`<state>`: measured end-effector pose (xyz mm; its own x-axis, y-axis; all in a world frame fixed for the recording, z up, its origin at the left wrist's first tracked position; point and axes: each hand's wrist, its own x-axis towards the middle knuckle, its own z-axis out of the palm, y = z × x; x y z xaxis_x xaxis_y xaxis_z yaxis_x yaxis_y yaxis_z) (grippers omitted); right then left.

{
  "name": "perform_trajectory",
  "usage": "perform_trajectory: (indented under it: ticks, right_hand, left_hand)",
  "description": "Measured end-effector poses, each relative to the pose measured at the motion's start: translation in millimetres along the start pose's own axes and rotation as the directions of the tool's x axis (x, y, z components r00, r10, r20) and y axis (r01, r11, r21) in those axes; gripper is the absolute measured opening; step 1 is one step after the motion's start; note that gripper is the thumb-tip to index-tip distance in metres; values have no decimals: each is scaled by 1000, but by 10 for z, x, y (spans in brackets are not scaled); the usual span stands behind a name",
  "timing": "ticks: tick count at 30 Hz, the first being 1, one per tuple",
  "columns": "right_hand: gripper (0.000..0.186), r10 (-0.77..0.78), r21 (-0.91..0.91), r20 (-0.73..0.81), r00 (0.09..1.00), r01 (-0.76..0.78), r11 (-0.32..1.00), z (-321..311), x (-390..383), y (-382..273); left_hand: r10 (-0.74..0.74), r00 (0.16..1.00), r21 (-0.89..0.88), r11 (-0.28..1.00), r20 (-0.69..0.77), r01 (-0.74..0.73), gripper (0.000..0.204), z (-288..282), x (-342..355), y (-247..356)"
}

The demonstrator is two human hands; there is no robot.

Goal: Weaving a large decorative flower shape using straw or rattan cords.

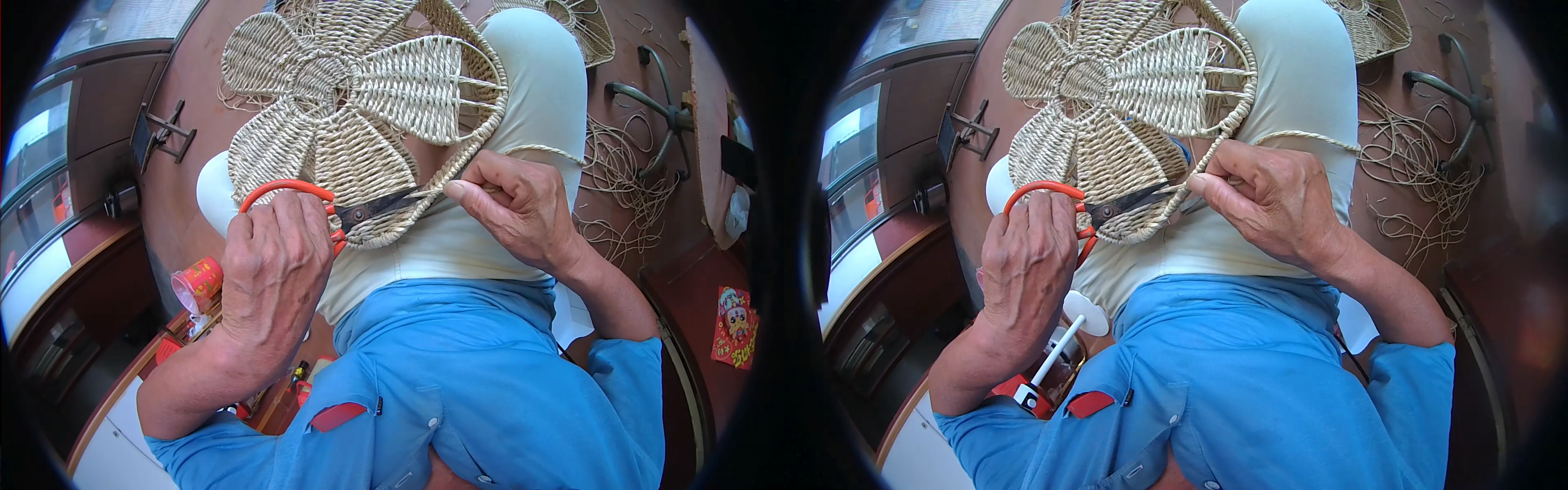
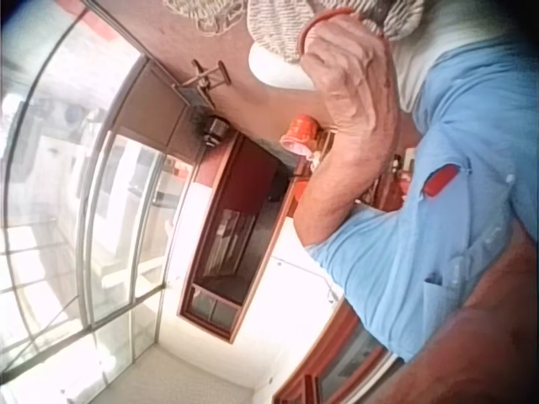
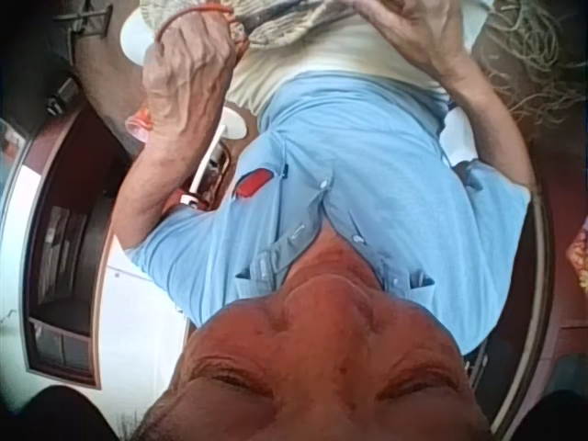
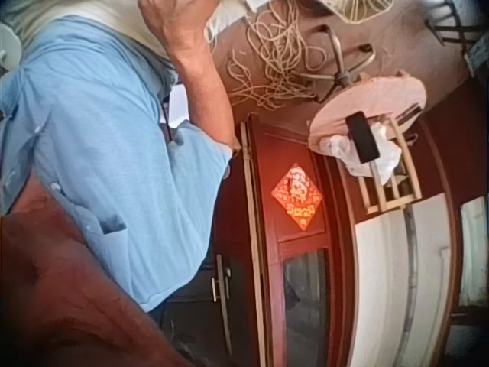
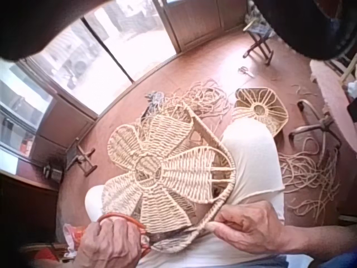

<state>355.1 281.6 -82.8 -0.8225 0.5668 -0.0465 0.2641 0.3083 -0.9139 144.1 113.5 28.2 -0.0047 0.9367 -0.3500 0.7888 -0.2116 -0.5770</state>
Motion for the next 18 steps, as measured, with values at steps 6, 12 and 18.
perform_trajectory:
  ticks: [6,12,18]
  right_hand:
    - [23,23,33,21,1000,-23,999,-7,-13,8]
    - [21,-54,35,59,997,52,998,-34,-16,46]
    - [21,-37,38,53,998,35,999,-19,-29,30]
  left_hand:
    - [-2,1000,66,998,26,1,9,-65,1,-5]
    - [-17,1000,122,992,7,16,8,-114,33,3]
    - [39,995,125,991,96,-51,6,-174,57,15]
